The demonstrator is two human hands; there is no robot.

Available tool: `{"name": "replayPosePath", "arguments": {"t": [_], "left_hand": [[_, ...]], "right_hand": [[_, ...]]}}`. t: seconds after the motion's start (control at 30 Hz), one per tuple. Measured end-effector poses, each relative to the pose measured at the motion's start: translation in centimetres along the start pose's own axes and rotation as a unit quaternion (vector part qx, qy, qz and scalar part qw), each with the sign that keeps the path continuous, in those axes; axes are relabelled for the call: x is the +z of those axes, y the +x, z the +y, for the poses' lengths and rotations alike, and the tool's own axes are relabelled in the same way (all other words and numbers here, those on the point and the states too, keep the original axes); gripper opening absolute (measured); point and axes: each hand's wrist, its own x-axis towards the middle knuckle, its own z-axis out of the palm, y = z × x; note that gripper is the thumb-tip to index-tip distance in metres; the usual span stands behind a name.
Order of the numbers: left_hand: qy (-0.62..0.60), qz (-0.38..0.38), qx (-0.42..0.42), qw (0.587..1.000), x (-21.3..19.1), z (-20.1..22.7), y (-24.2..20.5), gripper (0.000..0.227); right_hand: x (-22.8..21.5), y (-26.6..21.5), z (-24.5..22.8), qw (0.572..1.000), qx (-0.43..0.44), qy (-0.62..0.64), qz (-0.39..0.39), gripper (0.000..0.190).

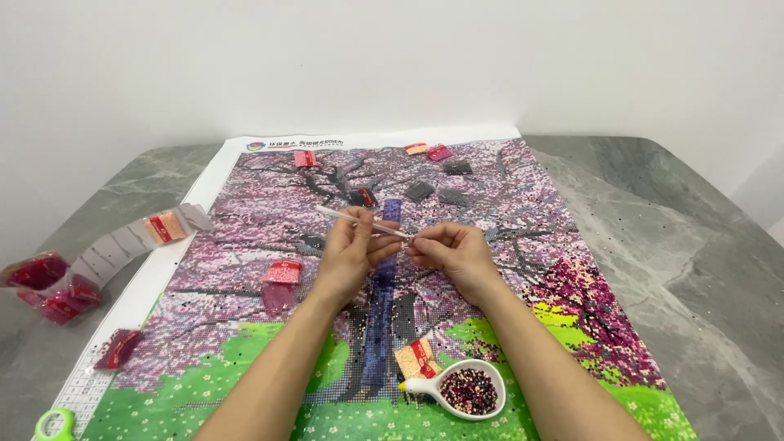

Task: A person performs diamond painting by using a specialized pen tool to place small resin diamonds onto a sticky patterned canvas and a ruler to align them.

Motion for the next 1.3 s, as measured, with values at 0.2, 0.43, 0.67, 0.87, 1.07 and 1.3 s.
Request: {"name": "replayPosePath", "arguments": {"t": [0.2,0.43,0.67,0.87,1.07,1.3], "left_hand": [[0.032,-0.032,-0.028,0.999,0.3,-0.2,-0.1,0.011],[0.048,-0.018,-0.015,0.999,-0.4,-0.3,-0.1,0.015],[0.087,0.014,-0.028,0.996,0.5,0.4,-1.6,0.011],[0.001,0.095,-0.074,0.993,1.6,2.4,-4.2,0.006],[0.028,0.083,-0.094,0.992,2.0,2.2,-4.0,0.005],[0.024,0.102,-0.101,0.989,1.6,1.2,-2.4,0.007]], "right_hand": [[0.5,-0.4,-1.2,0.994,0.035,-0.096,-0.039,0.015],[0.6,-0.5,-1.2,0.993,0.037,-0.109,-0.023,0.029],[1.0,-1.4,-3.5,0.982,0.073,-0.172,-0.029,0.019],[2.5,-2.7,-4.1,0.974,0.103,-0.199,-0.033,0.014],[2.8,-2.8,-4.2,0.964,0.126,-0.232,-0.011,0.012],[1.9,-1.8,-2.7,0.981,0.094,-0.168,-0.034,0.007]]}}
